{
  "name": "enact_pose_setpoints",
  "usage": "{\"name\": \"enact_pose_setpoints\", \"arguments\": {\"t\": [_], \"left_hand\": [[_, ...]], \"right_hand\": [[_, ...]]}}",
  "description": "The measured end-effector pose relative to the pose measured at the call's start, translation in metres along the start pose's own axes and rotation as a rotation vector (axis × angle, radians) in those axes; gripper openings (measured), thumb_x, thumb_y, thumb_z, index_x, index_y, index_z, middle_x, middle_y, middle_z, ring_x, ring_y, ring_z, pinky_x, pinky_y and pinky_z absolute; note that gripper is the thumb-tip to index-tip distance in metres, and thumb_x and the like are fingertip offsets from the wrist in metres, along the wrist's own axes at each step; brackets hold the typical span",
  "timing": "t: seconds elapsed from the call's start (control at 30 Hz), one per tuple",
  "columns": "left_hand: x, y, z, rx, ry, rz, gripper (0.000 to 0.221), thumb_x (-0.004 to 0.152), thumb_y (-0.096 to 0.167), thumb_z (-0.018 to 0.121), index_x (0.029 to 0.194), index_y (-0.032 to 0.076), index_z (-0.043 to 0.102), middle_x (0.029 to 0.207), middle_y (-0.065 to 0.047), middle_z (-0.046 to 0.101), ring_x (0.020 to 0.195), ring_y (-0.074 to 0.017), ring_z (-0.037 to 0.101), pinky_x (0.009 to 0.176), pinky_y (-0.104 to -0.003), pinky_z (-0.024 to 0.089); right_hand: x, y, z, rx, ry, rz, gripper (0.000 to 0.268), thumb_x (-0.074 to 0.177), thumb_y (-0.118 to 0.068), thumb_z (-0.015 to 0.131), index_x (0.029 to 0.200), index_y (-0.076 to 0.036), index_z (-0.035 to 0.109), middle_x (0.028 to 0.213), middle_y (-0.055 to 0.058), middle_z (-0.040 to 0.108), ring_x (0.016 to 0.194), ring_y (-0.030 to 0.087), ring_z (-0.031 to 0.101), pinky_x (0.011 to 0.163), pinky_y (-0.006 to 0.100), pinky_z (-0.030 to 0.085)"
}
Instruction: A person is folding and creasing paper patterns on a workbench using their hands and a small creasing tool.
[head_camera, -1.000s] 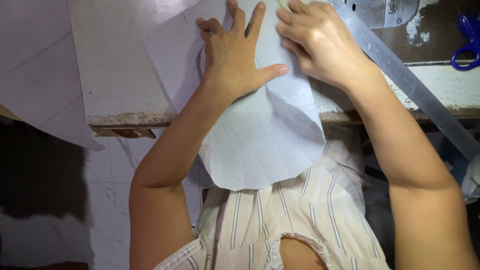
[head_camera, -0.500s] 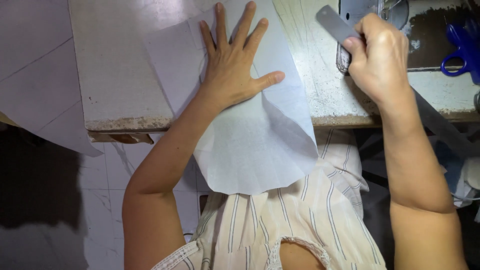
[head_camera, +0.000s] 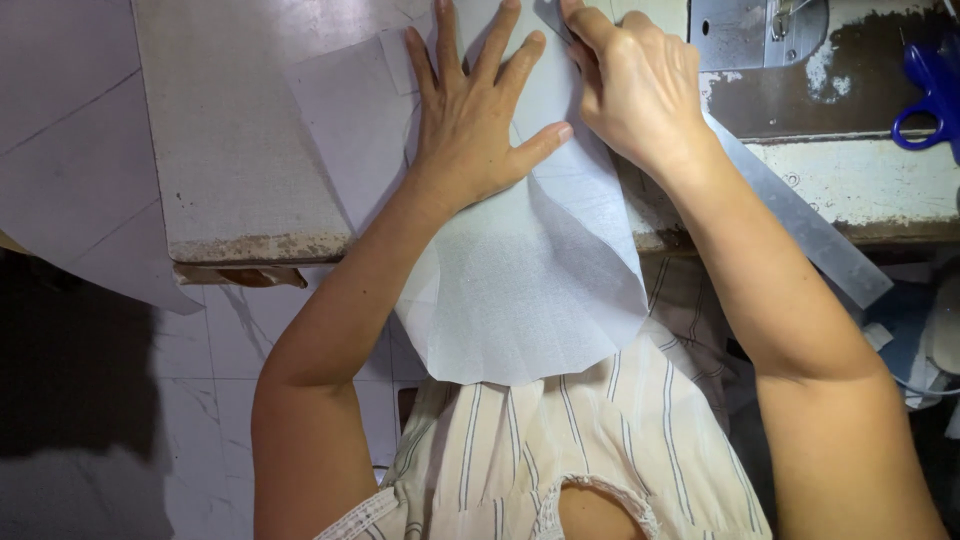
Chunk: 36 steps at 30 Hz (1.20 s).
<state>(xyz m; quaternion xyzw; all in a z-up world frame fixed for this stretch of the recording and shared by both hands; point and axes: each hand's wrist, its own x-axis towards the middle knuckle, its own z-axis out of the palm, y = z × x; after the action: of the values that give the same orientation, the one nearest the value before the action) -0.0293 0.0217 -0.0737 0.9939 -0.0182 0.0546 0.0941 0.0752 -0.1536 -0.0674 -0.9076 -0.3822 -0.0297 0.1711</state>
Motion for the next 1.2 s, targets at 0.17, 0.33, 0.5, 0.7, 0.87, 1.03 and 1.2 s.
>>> {"name": "enact_pose_setpoints", "arguments": {"t": [0.17,0.33,0.5,0.7,0.87,1.03,1.2], "left_hand": [[0.000,-0.002,0.005,0.018,-0.017,0.006,0.089,0.101,0.078,0.065,0.163,0.018,0.045,0.168,-0.003,0.008,0.147,-0.0537,-0.003,0.117,-0.081,0.008],[-0.003,0.002,0.004,0.040,0.021,0.057,0.081,0.107,0.068,0.059,0.160,0.008,0.046,0.166,-0.016,0.016,0.150,-0.0459,0.007,0.124,-0.068,0.016],[-0.004,0.001,0.010,0.040,0.051,0.037,0.083,0.108,0.071,0.058,0.161,0.010,0.044,0.166,-0.016,0.011,0.151,-0.0469,0.005,0.126,-0.067,0.014],[0.000,0.001,0.011,-0.026,0.087,0.045,0.082,0.101,0.070,0.063,0.152,0.009,0.047,0.161,-0.019,0.027,0.149,-0.0462,0.021,0.123,-0.064,0.015],[0.003,-0.003,0.017,-0.023,0.133,0.065,0.081,0.098,0.073,0.069,0.148,0.010,0.053,0.162,-0.016,0.023,0.149,-0.0449,0.017,0.122,-0.065,0.019],[0.013,-0.019,0.016,-0.144,0.185,0.105,0.071,0.090,0.067,0.076,0.136,0.014,0.062,0.149,-0.012,0.046,0.136,-0.0388,0.036,0.109,-0.057,0.032],[0.012,-0.027,0.014,-0.318,0.201,0.104,0.047,0.098,0.042,0.073,0.134,0.013,0.066,0.149,-0.012,0.052,0.136,-0.0348,0.040,0.109,-0.055,0.030]], "right_hand": [[0.024,0.007,0.018,0.021,0.060,-0.053,0.008,0.098,-0.010,0.060,0.104,-0.007,0.065,0.084,0.025,0.068,0.066,0.058,0.057,0.046,0.059,0.039],[0.026,0.008,0.015,0.014,0.049,-0.065,0.004,0.099,-0.009,0.060,0.099,-0.005,0.062,0.087,0.023,0.068,0.074,0.054,0.059,0.051,0.058,0.040],[-0.009,-0.011,-0.024,-0.029,-0.092,-0.086,0.036,0.107,-0.008,0.056,0.141,-0.004,0.067,0.083,0.028,0.070,0.071,0.053,0.066,0.052,0.055,0.046],[-0.076,-0.015,-0.054,-0.003,-0.235,0.008,0.040,0.112,-0.012,0.057,0.151,-0.008,0.062,0.082,0.027,0.064,0.062,0.045,0.059,0.056,0.057,0.045],[-0.102,-0.014,-0.088,0.250,-0.369,0.098,0.044,0.099,-0.006,0.064,0.142,-0.008,0.066,0.130,0.016,0.072,0.047,0.018,0.052,0.055,0.034,0.050],[-0.101,0.058,-0.046,-0.065,-0.007,-0.066,0.035,0.110,-0.006,0.077,0.145,-0.009,0.076,0.096,0.016,0.059,0.070,0.024,0.052,0.056,0.039,0.047],[-0.065,0.052,-0.033,-0.157,0.201,-0.253,0.045,0.102,0.007,0.082,0.144,-0.004,0.074,0.116,0.024,0.051,0.105,0.037,0.055,0.058,0.044,0.051]]}}
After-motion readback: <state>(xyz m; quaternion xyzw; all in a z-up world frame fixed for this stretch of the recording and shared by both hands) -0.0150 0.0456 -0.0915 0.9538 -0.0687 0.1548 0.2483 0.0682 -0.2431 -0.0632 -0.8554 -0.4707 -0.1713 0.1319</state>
